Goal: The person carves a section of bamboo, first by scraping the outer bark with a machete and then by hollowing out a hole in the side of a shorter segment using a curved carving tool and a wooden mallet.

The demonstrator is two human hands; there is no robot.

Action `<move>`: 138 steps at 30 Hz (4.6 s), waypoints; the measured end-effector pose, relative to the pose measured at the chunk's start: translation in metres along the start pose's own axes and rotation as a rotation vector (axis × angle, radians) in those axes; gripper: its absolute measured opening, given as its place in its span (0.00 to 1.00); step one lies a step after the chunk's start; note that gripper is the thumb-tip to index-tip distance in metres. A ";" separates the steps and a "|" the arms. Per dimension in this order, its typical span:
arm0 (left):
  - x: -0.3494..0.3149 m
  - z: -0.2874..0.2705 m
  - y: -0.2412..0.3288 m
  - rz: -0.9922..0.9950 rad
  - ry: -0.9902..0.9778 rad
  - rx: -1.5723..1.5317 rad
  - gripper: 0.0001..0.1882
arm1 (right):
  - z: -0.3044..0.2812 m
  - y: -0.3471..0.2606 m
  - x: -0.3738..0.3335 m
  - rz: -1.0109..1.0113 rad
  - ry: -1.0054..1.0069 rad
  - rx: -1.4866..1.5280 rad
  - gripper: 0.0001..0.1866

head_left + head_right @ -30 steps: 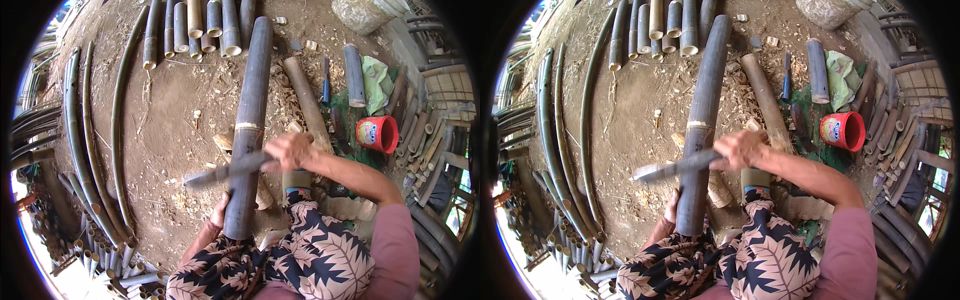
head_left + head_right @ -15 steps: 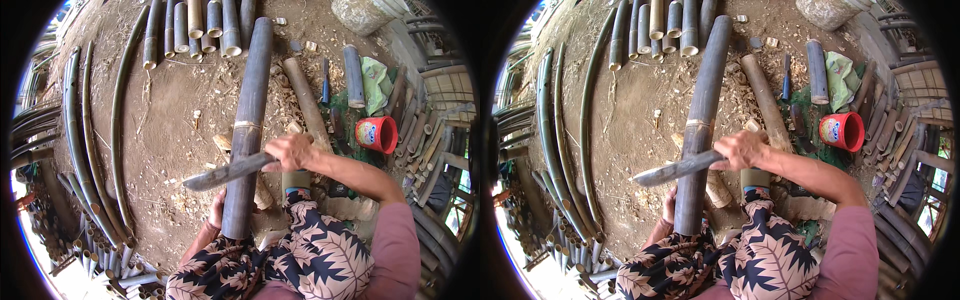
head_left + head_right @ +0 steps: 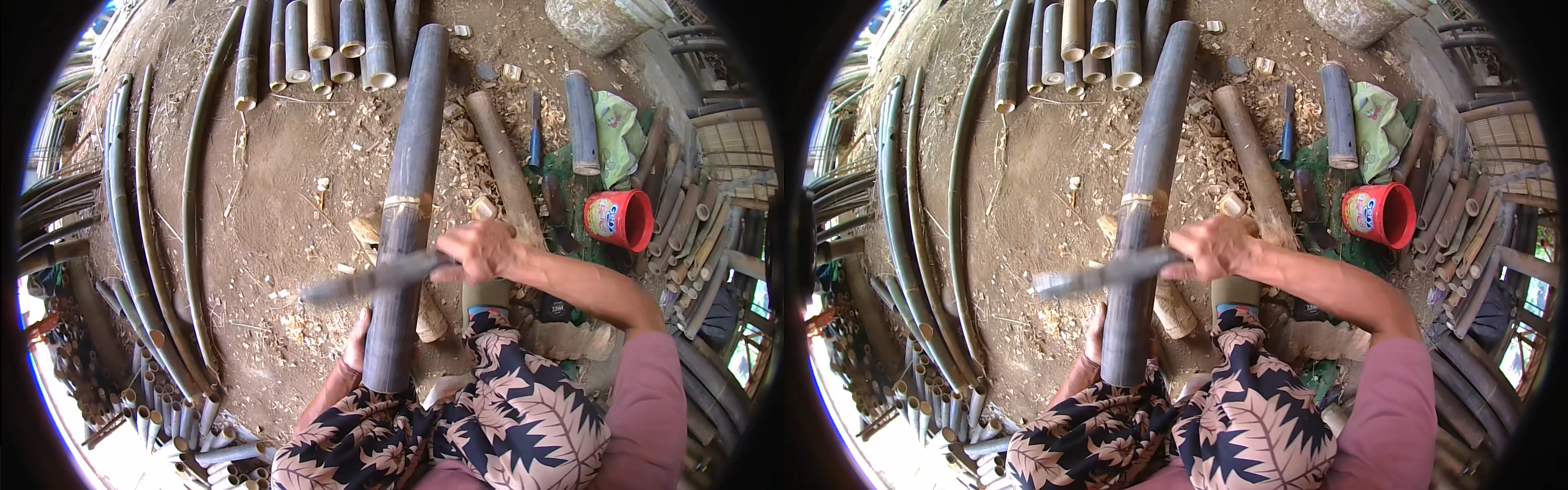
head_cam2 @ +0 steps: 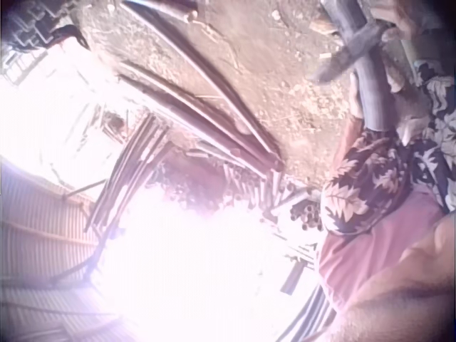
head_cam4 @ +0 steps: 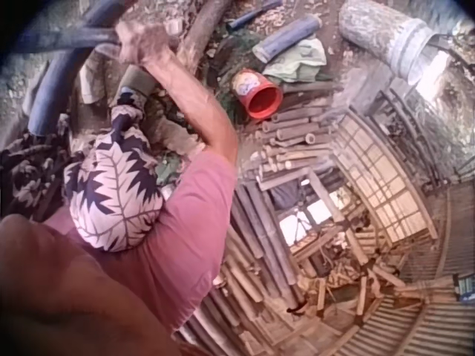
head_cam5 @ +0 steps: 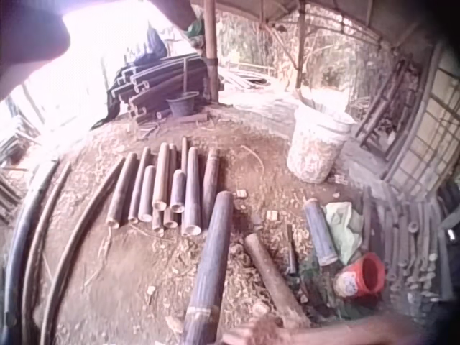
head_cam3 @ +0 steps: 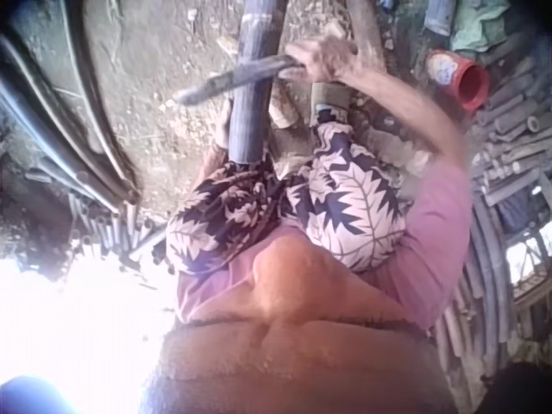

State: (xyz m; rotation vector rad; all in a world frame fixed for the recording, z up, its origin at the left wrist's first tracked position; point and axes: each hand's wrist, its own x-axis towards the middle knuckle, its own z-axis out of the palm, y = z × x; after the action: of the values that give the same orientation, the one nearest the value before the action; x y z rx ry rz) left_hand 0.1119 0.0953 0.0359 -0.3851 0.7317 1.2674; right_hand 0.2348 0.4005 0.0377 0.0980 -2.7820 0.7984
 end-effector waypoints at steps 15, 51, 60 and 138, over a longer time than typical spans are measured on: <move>0.007 -0.007 -0.002 0.073 0.092 0.045 0.46 | -0.010 0.005 0.007 0.198 -0.145 -0.032 0.32; 0.044 0.011 0.063 0.335 0.373 1.397 0.54 | -0.010 0.082 -0.047 0.897 0.318 -0.474 0.38; 0.011 0.091 0.085 0.791 0.093 0.914 0.54 | -0.018 -0.070 0.135 0.493 0.390 1.313 0.45; 0.069 -0.076 0.113 0.517 1.062 2.103 0.35 | 0.049 -0.050 -0.143 1.098 -0.091 0.101 0.19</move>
State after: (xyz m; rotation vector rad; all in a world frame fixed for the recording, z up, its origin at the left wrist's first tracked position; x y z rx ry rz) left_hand -0.0087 0.1280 -0.0520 1.0337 2.6455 0.0246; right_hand 0.3690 0.3311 -0.0130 -1.4950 -2.7217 1.1300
